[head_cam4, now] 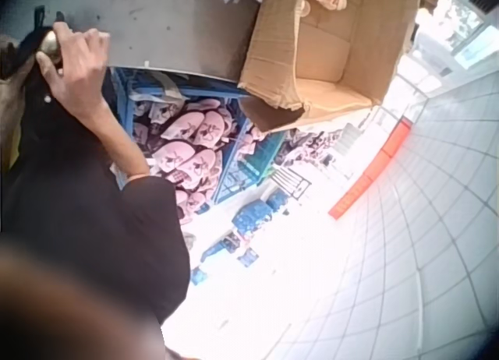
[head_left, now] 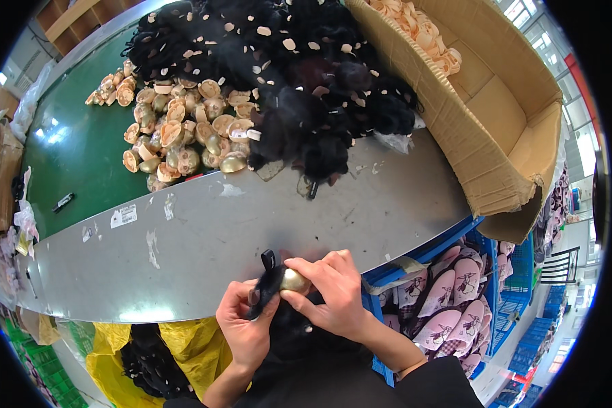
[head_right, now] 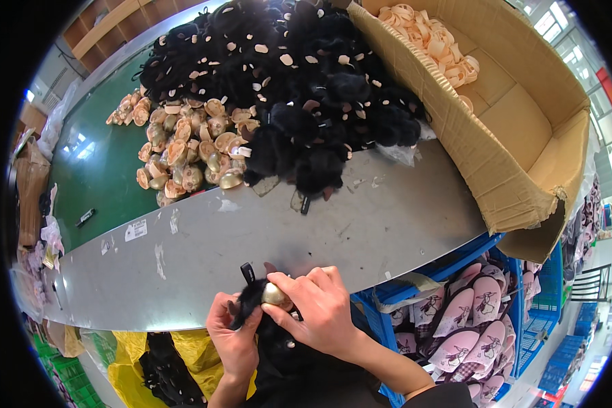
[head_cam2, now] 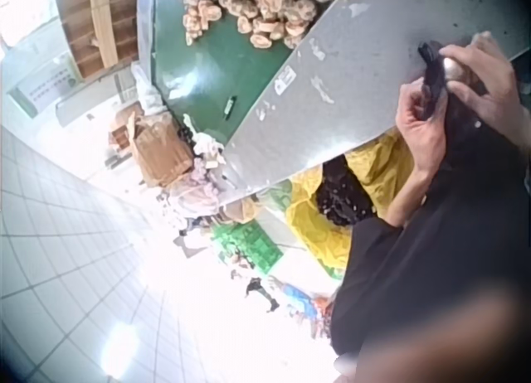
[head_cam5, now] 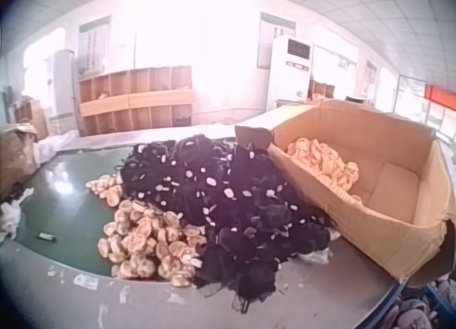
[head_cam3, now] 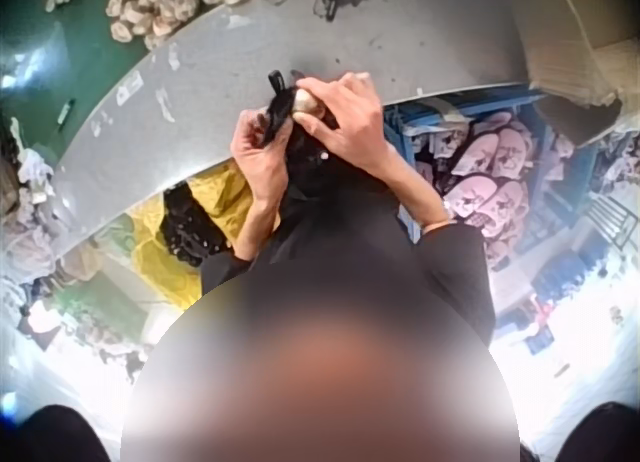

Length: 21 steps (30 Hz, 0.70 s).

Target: The person repeatedly picks up black slipper uppers and beige slipper soles from a workbench, presses them together by hand, and places the assembled slippers into a yellow bag. The process is repeated for multiple units throughout the clip.

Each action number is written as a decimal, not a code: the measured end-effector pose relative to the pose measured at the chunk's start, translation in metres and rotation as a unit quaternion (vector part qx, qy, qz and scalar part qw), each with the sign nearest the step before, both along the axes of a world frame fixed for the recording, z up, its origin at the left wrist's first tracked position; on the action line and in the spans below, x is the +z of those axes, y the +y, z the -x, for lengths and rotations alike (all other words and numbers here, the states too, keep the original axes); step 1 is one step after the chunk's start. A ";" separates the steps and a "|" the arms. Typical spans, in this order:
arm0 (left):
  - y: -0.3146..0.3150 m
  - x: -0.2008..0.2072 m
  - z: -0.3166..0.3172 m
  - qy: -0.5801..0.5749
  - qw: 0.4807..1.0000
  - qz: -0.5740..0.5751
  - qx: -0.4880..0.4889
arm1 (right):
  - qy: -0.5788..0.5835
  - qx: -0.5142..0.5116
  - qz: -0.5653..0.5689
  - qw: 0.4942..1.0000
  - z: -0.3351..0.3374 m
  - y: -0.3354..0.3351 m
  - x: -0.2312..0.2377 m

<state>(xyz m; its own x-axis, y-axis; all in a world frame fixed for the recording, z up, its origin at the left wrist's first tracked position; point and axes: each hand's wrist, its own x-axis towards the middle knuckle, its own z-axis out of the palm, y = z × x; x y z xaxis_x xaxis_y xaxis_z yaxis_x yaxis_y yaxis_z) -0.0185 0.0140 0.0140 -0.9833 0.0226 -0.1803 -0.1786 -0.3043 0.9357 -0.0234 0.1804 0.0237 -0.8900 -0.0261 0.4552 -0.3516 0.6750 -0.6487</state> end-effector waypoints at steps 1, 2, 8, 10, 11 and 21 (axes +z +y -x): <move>0.000 -0.004 -0.002 0.002 1.000 -0.008 0.001 | 0.002 -0.004 -0.012 1.000 0.000 0.001 0.000; 0.000 -0.003 -0.001 0.005 1.000 -0.003 -0.005 | -0.001 -0.005 -0.018 1.000 -0.001 0.001 0.001; -0.007 -0.009 0.006 -0.036 0.994 -0.024 -0.098 | -0.029 0.030 -0.007 0.999 -0.002 0.007 0.000; -0.006 -0.009 0.005 -0.070 0.991 -0.025 -0.109 | -0.052 0.049 0.014 0.997 -0.003 0.008 0.002; -0.004 -0.003 0.007 -0.096 0.988 -0.050 -0.107 | -0.100 0.073 0.080 0.989 -0.004 0.011 0.003; -0.013 0.004 0.011 -0.078 0.964 -0.138 -0.214 | -0.463 0.190 0.569 0.653 -0.022 0.034 -0.018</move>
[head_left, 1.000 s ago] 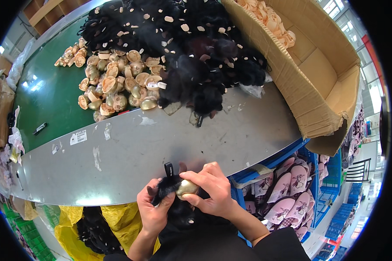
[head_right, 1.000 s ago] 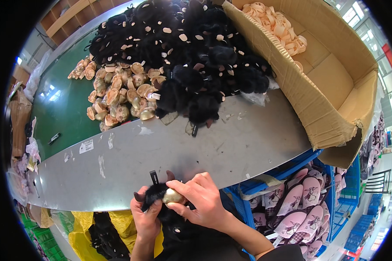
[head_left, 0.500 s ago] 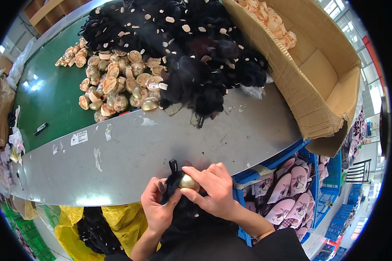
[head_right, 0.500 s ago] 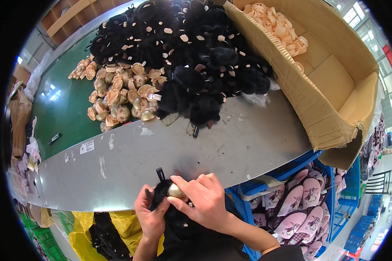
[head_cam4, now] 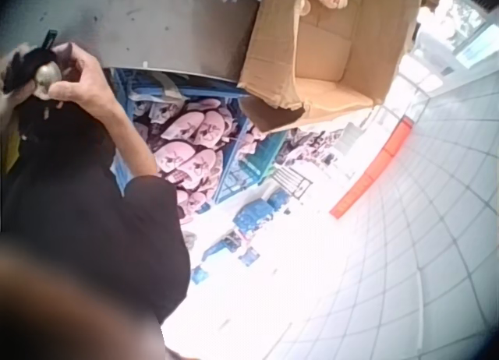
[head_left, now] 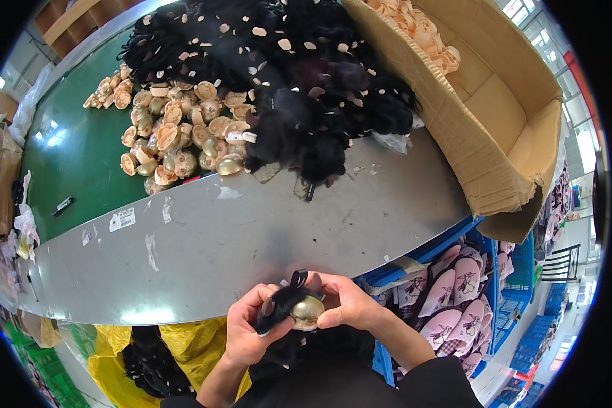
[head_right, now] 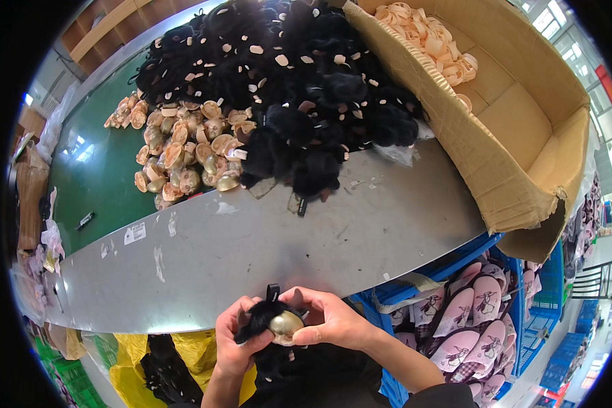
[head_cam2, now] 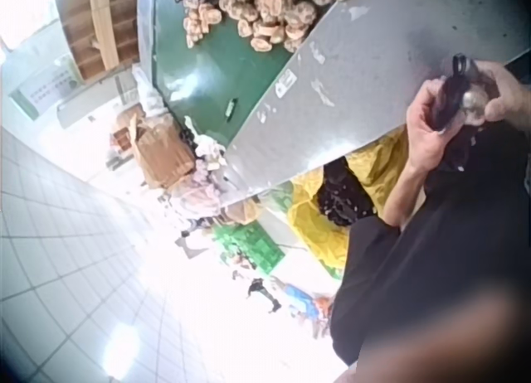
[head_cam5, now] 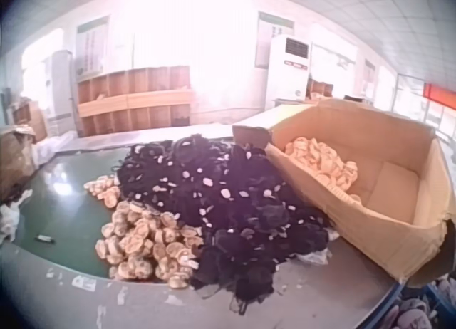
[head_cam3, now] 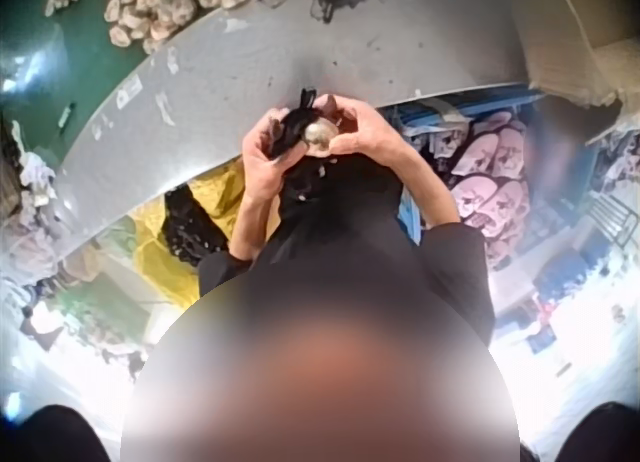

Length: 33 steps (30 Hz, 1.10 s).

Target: The person repeatedly picks up black slipper uppers and beige slipper soles from a workbench, presses them together by hand, and places the assembled slippers into a yellow bag. The process is repeated for multiple units throughout the clip.

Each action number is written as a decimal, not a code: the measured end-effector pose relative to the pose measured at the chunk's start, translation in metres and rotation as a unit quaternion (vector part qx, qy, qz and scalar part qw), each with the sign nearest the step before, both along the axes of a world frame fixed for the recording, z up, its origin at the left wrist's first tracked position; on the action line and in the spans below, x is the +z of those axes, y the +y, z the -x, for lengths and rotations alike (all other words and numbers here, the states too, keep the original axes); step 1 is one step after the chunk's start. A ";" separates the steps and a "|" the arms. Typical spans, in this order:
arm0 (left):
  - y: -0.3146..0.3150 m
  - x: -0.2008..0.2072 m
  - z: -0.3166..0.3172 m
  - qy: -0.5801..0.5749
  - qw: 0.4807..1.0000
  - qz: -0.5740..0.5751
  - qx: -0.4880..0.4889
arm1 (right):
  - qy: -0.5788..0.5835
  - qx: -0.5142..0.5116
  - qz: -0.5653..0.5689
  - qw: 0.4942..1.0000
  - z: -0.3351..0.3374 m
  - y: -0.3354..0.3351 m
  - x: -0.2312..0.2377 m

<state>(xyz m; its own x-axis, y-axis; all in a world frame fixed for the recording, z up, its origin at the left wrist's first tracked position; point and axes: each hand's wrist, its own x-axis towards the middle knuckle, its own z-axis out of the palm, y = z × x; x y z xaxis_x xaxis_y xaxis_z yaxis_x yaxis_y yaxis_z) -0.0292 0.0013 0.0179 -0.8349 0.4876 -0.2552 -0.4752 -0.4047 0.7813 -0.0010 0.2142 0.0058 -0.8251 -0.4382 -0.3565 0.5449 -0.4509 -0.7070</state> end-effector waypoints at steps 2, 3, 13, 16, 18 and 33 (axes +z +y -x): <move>-0.004 0.001 0.001 0.025 1.000 0.006 -0.014 | -0.038 0.009 0.021 0.999 -0.003 -0.002 -0.001; -0.006 0.002 0.002 0.038 0.999 0.010 -0.021 | -0.058 0.013 0.031 0.998 -0.005 -0.003 -0.002; -0.020 0.001 -0.004 0.100 0.990 -0.037 -0.091 | -0.001 0.112 0.095 0.989 -0.013 -0.008 0.001; -0.020 0.005 -0.005 0.143 0.986 0.032 -0.078 | 0.195 0.020 -0.107 0.975 -0.012 -0.013 0.021; -0.017 0.009 -0.001 0.235 0.968 0.078 -0.047 | 0.300 -0.045 -0.227 0.926 -0.015 -0.017 0.036; 0.002 0.001 0.002 0.413 0.905 0.062 0.076 | 0.512 -0.178 -0.363 0.758 -0.019 -0.028 0.030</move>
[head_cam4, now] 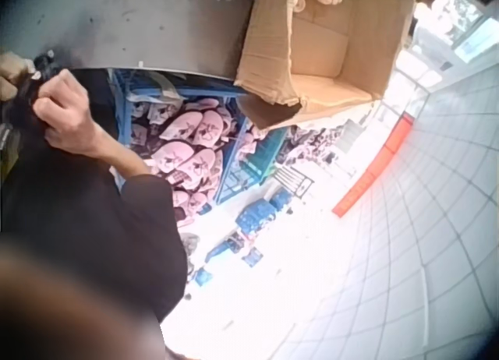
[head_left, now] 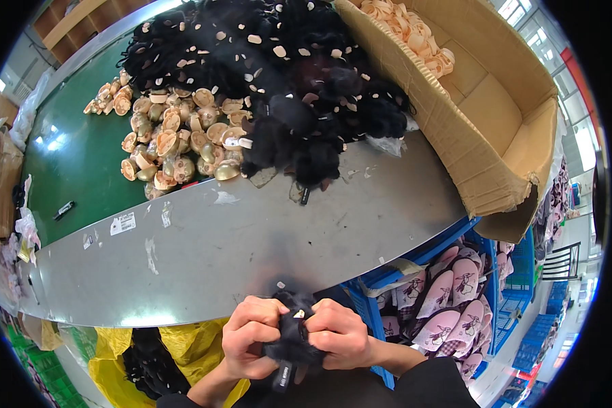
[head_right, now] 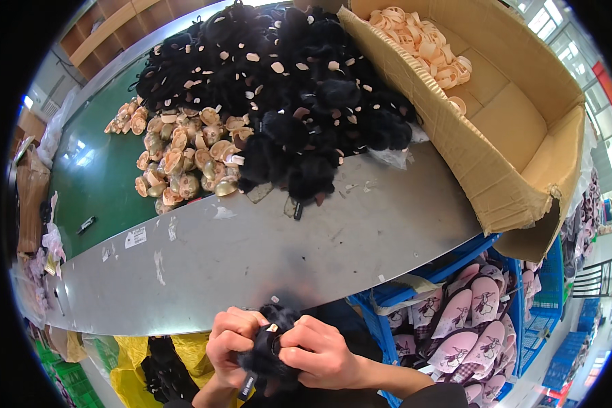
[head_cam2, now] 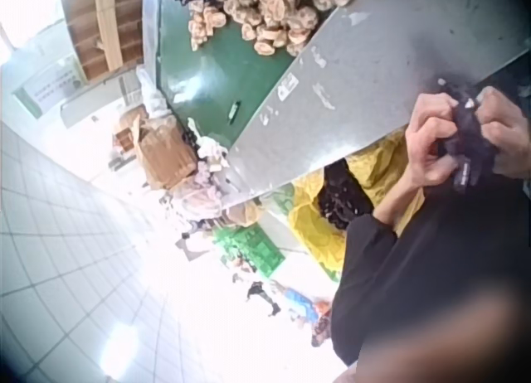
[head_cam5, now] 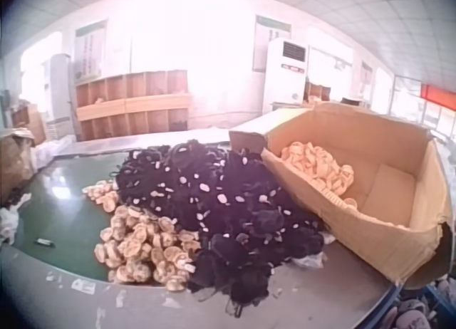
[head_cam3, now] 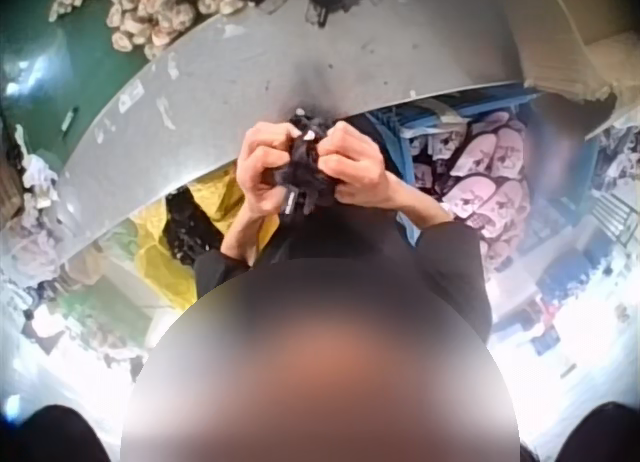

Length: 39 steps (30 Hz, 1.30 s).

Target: The person repeatedly picks up black slipper uppers and beige slipper soles from a workbench, presses them together by hand, and places the assembled slippers into a yellow bag. The process is repeated for multiple units throughout the clip.

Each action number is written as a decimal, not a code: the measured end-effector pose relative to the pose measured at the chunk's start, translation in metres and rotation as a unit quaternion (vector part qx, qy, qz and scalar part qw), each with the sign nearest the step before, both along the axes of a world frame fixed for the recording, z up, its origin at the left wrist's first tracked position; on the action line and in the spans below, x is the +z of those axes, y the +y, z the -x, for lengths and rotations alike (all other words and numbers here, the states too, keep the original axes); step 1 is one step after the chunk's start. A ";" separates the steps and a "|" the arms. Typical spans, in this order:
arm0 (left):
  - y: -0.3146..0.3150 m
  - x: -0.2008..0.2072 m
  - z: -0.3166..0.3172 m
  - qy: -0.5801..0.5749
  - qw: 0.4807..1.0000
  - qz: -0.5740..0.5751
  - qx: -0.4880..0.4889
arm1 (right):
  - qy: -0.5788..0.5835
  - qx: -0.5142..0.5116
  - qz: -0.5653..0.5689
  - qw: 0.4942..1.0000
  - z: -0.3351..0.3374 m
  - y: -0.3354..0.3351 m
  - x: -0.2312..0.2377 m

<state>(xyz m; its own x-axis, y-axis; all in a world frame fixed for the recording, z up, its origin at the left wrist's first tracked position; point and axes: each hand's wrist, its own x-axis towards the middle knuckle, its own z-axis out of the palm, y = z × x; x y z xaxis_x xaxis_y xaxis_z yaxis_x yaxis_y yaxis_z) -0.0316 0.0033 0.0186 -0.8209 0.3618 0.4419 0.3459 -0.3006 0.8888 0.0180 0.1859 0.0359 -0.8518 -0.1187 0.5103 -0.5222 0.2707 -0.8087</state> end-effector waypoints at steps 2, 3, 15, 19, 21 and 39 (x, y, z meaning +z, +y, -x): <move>0.010 -0.008 -0.009 -0.056 0.997 -0.035 0.043 | -0.016 -0.007 0.025 1.000 -0.004 -0.005 -0.003; 0.019 -0.015 -0.019 -0.105 0.989 -0.079 0.062 | -0.024 -0.011 0.042 0.999 -0.004 -0.006 -0.006; 0.009 -0.003 -0.020 0.024 0.982 0.161 0.096 | -0.021 -0.141 0.094 0.985 -0.009 -0.016 -0.015; 0.018 -0.011 -0.023 0.100 0.956 0.162 0.225 | 0.014 -0.192 0.064 0.979 -0.005 -0.029 -0.005; 0.021 -0.014 -0.024 0.094 0.950 0.136 0.264 | 0.052 -0.191 0.040 0.979 -0.004 -0.032 -0.005; 0.005 0.045 0.002 -0.039 0.992 0.123 0.002 | 0.184 -0.090 -0.363 0.909 0.008 0.023 0.018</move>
